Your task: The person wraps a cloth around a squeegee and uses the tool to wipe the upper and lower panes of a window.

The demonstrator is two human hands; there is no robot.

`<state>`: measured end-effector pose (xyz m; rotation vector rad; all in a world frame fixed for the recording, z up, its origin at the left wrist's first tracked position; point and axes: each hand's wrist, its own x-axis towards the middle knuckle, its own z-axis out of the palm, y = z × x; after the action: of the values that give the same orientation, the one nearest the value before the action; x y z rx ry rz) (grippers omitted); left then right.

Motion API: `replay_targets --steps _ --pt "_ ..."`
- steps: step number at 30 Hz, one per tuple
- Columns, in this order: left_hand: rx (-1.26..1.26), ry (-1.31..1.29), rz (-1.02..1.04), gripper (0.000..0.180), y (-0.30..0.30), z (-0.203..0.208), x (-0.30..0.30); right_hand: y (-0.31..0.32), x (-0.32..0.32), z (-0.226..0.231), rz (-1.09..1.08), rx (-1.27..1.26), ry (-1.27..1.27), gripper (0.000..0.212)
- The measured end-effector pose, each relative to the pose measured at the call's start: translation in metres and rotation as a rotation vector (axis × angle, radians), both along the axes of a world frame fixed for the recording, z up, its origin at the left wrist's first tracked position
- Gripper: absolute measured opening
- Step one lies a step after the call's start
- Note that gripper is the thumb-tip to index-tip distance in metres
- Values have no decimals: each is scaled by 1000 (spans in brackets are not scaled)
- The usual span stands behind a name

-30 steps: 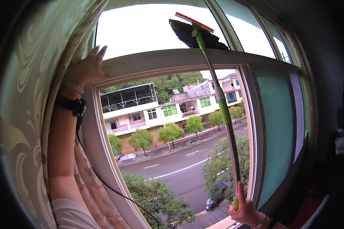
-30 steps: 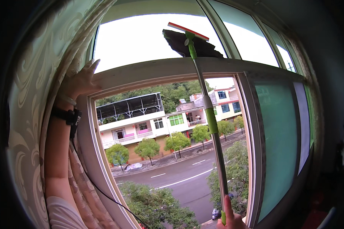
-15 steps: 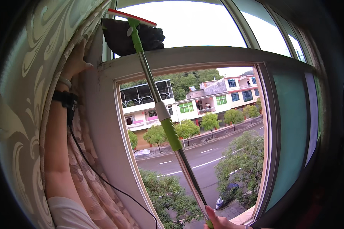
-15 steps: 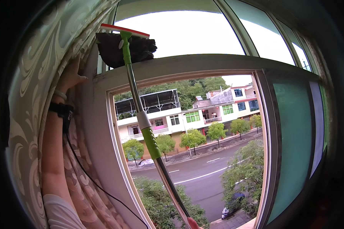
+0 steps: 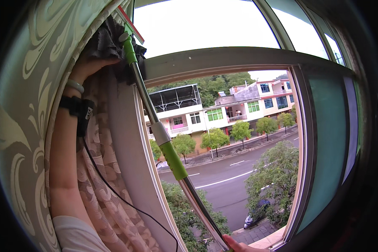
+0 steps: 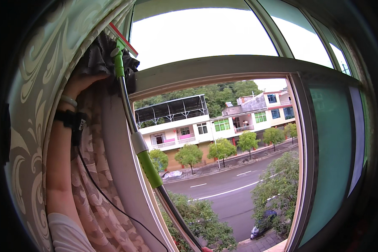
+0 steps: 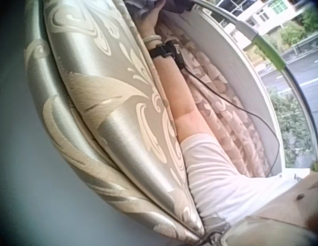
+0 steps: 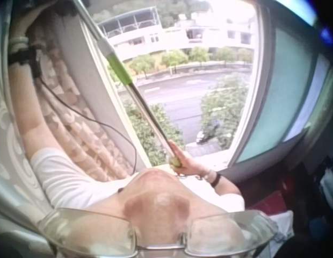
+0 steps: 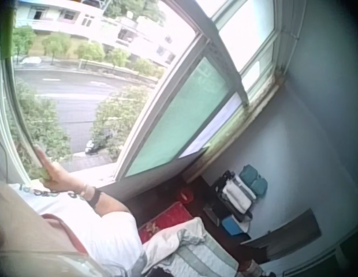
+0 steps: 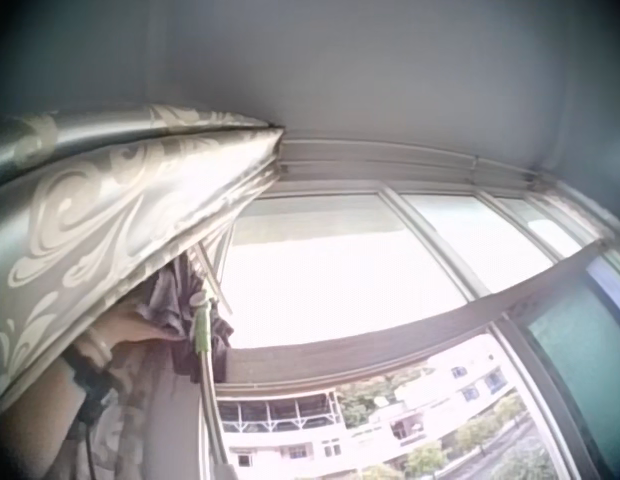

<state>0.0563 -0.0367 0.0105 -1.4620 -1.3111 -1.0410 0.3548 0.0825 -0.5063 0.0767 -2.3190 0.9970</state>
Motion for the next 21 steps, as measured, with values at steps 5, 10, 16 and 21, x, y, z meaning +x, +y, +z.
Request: replay_targets --steps 5,10,16,21 --pt "-13 51 -32 74 10 0 -2 -5 -7 0 70 -68 139 83" --pt "83 184 -4 56 19 -1 6 -1 -14 8 148 -365 137 84" --pt "-17 131 65 50 24 -5 29 15 -27 55 208 -428 111 65" --pt "-110 168 -102 53 34 3 13 17 -60 163 326 -369 170 56"
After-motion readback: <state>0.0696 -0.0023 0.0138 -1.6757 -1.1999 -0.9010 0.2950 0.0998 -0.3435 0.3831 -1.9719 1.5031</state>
